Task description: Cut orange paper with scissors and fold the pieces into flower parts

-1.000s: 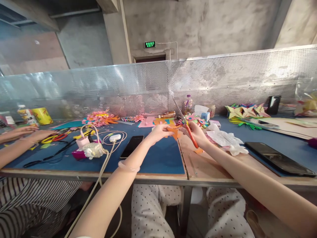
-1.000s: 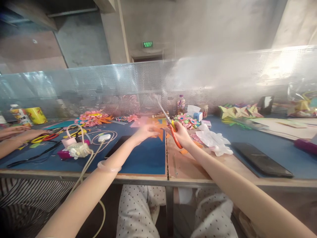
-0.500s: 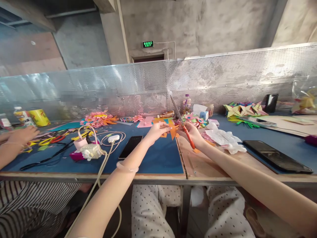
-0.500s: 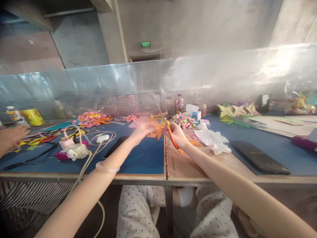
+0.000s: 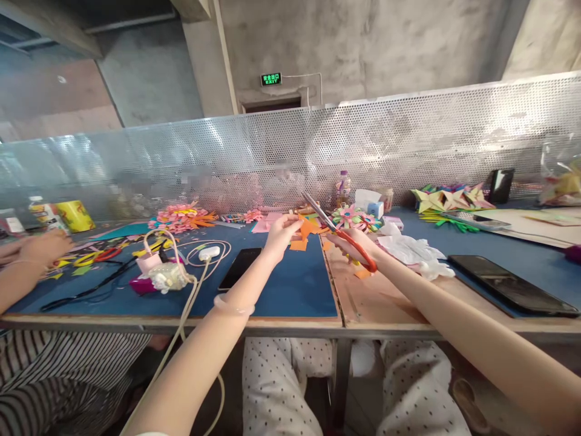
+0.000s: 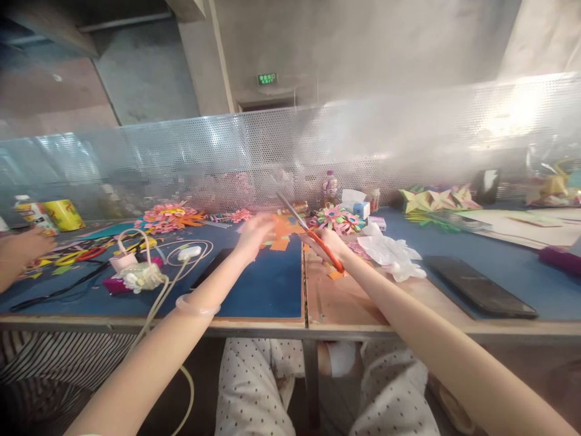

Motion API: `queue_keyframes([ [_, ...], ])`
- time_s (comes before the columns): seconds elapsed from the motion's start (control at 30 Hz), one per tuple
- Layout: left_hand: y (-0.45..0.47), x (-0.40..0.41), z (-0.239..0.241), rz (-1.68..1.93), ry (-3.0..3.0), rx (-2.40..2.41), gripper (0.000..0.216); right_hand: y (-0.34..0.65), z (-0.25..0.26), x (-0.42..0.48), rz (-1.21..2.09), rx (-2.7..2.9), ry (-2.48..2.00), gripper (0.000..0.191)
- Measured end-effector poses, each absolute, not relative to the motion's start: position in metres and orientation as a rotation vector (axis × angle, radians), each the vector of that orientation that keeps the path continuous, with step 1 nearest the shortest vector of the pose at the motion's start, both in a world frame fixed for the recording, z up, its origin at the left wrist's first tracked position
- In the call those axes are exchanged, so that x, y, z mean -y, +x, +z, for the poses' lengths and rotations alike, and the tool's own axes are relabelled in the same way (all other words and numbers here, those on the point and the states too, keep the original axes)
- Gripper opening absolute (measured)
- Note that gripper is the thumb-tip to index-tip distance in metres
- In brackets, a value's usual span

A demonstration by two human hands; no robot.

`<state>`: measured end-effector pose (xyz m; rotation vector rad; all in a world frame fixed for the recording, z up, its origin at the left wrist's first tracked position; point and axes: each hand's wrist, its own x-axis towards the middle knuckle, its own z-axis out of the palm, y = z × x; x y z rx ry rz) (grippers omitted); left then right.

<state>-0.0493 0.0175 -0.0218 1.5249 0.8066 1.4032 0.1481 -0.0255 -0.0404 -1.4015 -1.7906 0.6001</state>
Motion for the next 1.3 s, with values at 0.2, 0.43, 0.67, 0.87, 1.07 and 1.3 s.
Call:
queue_keyframes([
  [0.2, -0.050, -0.020, -0.020, 1.536, 1.444, -0.744, 0.023, 0.158, -0.037, 0.024, 0.576, 1.955, -1.467, 0.041],
  [0.43, -0.050, -0.016, -0.017, 1.604, 1.428, -0.740, 0.024, 0.160, -0.040, 0.026, 0.662, 2.002, -1.380, 0.039],
  [0.67, -0.050, -0.017, -0.016, 1.653, 1.460, -0.771, 0.018, 0.159, -0.035, 0.031, 0.581, 2.049, -1.400, 0.039],
  [0.87, -0.050, -0.017, -0.016, 1.685, 1.461, -0.757, 0.015, 0.159, -0.033, 0.034, 0.540, 2.063, -1.369, 0.042],
  [1.07, -0.051, -0.018, -0.016, 1.685, 1.463, -0.765, 0.016, 0.158, -0.032, 0.034, 0.573, 2.062, -1.369, 0.040],
  [1.3, -0.051, -0.017, -0.016, 1.667, 1.464, -0.778, 0.016, 0.158, -0.032, 0.036, 0.554, 2.054, -1.370, 0.039],
])
